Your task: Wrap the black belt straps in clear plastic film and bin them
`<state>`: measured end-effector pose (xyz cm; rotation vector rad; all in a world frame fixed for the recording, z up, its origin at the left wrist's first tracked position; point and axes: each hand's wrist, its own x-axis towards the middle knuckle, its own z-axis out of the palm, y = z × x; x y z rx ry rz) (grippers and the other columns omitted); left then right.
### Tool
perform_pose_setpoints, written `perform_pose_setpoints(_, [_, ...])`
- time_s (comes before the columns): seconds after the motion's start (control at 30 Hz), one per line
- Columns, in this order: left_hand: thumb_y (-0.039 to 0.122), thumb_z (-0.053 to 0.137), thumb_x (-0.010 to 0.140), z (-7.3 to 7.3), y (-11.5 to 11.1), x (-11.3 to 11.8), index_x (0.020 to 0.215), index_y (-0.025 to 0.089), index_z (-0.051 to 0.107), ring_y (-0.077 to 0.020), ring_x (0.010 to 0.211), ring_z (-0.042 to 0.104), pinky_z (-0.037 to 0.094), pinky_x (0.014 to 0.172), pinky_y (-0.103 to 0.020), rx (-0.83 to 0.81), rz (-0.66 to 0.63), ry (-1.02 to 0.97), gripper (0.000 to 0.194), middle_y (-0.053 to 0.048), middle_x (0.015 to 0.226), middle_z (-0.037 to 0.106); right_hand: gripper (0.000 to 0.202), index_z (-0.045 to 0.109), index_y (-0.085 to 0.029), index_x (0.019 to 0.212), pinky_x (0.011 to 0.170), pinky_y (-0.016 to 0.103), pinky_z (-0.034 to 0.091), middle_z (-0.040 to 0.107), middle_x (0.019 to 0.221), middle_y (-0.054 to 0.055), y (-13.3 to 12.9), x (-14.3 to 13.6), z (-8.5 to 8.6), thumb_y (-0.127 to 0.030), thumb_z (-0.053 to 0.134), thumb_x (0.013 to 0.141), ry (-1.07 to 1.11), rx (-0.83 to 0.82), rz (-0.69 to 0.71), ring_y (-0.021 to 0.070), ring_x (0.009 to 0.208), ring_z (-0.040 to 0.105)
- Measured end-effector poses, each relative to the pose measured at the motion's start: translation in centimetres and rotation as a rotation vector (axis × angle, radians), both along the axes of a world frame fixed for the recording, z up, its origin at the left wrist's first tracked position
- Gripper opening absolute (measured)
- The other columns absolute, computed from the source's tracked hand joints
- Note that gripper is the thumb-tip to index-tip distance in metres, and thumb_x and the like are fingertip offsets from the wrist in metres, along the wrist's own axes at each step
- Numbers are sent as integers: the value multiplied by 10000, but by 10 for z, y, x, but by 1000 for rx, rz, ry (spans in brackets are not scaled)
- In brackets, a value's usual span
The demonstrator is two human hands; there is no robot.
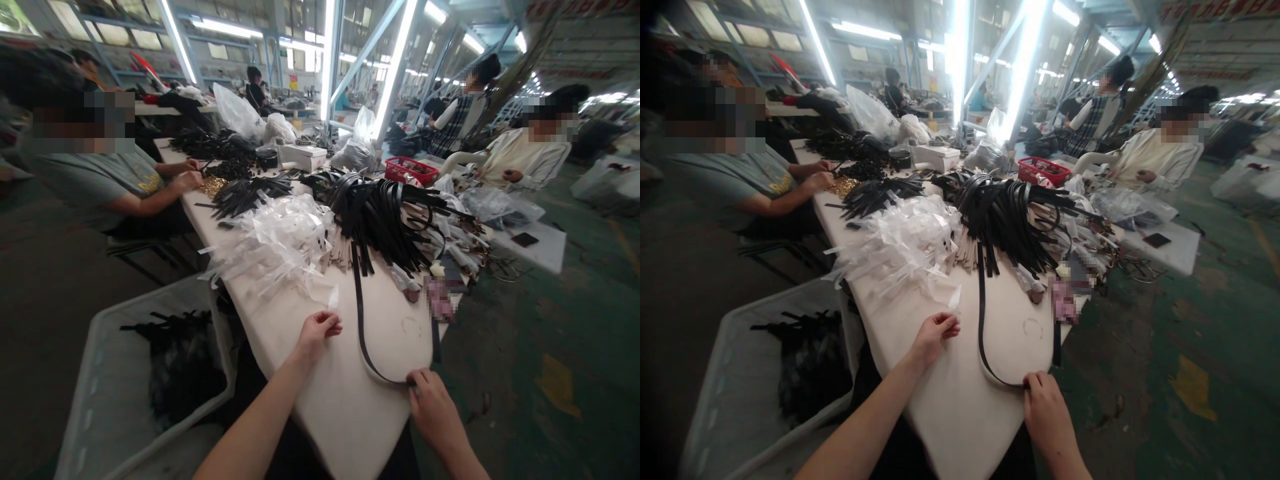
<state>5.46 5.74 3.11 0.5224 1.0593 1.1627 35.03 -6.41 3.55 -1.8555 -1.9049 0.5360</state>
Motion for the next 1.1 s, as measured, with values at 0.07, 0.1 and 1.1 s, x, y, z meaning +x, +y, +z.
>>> perform_pose_setpoints(0.07, [393, 881, 604, 2, -2, 0, 786, 127, 686, -104, 550, 615, 500, 547, -226, -14, -32, 20, 377, -67, 793, 710, 81, 656, -268, 845, 754, 385, 473, 667, 803, 70, 0, 2, 8, -255, 601, 787, 145, -78, -21, 281, 786, 648])
perform_pose_setpoints(0.1, [391, 878, 610, 4, -4, 1, 790, 129, 686, -93, 532, 599, 487, 532, -218, -24, -45, 20, 372, -60, 783, 704, 128, 651, -282, 922, 674, 361, 477, 657, 746, 40, 0, -1, 13, -303, 617, 801, 248, -124, -52, 253, 679, 644])
perform_pose_setpoints(1.1, [437, 824, 678, 42, -81, 42, 784, 103, 718, -32, 437, 239, 181, 421, -207, -76, 66, -44, 366, 69, 502, 402, 430, 693, -122, 787, 417, 221, 215, 413, 473, -58, 39, -133, 49, -551, 717, 763, 1010, -334, -222, 80, 441, 313])
